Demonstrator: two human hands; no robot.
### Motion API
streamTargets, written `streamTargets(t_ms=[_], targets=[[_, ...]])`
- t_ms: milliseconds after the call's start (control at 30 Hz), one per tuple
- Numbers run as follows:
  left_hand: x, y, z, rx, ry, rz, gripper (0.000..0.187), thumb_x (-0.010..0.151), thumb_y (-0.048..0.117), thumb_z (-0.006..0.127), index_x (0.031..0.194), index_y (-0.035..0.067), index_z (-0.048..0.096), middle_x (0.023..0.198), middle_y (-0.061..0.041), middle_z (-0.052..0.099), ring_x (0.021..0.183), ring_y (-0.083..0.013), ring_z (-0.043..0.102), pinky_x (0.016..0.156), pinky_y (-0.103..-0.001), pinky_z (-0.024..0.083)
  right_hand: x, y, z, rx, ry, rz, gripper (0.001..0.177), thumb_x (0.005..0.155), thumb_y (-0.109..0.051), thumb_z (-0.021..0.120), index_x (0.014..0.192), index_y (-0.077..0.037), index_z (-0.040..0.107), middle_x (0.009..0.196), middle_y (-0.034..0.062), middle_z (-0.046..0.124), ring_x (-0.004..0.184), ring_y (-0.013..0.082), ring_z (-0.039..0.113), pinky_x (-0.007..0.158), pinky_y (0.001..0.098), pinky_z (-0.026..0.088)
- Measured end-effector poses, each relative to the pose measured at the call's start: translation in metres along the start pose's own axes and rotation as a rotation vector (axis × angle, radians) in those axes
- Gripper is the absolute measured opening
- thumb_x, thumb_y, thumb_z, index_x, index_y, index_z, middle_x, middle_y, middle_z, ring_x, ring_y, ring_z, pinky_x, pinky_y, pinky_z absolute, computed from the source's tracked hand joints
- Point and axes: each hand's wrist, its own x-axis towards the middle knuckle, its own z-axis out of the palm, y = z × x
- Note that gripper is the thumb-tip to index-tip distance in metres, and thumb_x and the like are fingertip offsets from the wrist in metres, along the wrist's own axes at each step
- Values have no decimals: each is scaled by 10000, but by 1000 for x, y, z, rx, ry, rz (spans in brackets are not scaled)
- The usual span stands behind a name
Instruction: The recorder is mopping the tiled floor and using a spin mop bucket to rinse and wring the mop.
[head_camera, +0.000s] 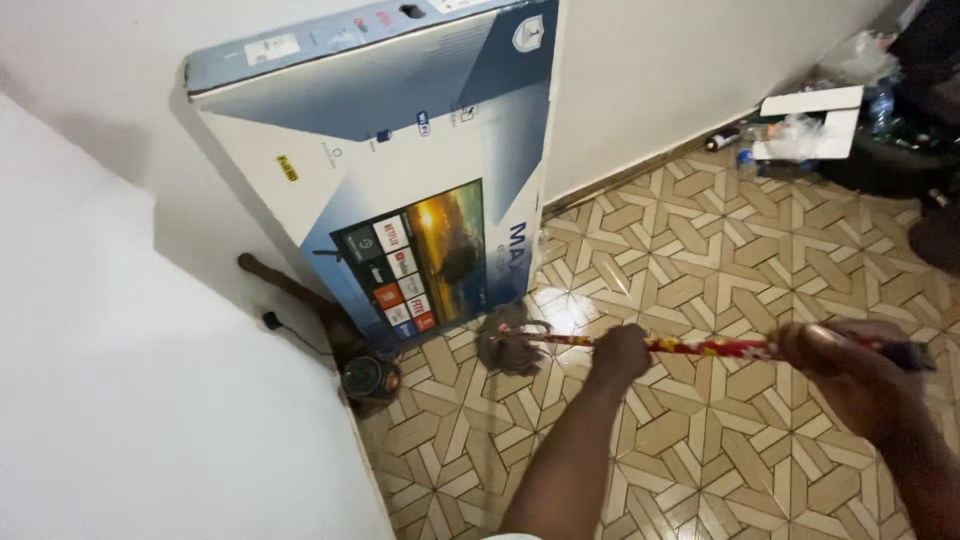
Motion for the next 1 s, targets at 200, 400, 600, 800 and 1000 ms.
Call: streamTargets(t_ms=[200,400,600,800,1000], targets=[[-30,-78,-55,147,-64,-236,178,824,150,784,968,51,752,947,-187,760,911,-340,749,857,-443,585,18,-3,67,536,27,91,193,1018,-204,648,1022,-42,752,740,95,725,590,129,673,530,278,549],[-73,-71,-76,191,-44,-287,189,784,143,794,898,5,731,926,-230,744,933,-368,731,840,-460,586,-10,-3,74,1127,-167,516,376,1080,-233,644,769,-22,666,642,28,543,627,100,494,591,292,438],[-45,-45,12,-6,76,4,237,807,188,775,910,-16,711,971,-261,725,949,-417,707,873,-480,564,21,-64,-16,675,-149,862,338,938,-298,616,833,-15,767,608,72,686,535,136,586,502,326,484],[-3,-2,38,-104,58,134,260,752,164,767,925,-23,719,952,-276,705,924,-432,699,832,-480,569,29,-89,-39,400,-335,810,380,944,-354,669,778,-19,742,507,79,496,453,153,375,450,366,329],[1,54,26,-37,-117,52,153,853,110,674,914,18,780,959,-245,735,948,-407,730,841,-487,580,-1,-33,-58,503,-295,587,364,942,-331,581,797,-32,729,511,55,580,422,154,486,432,344,459]])
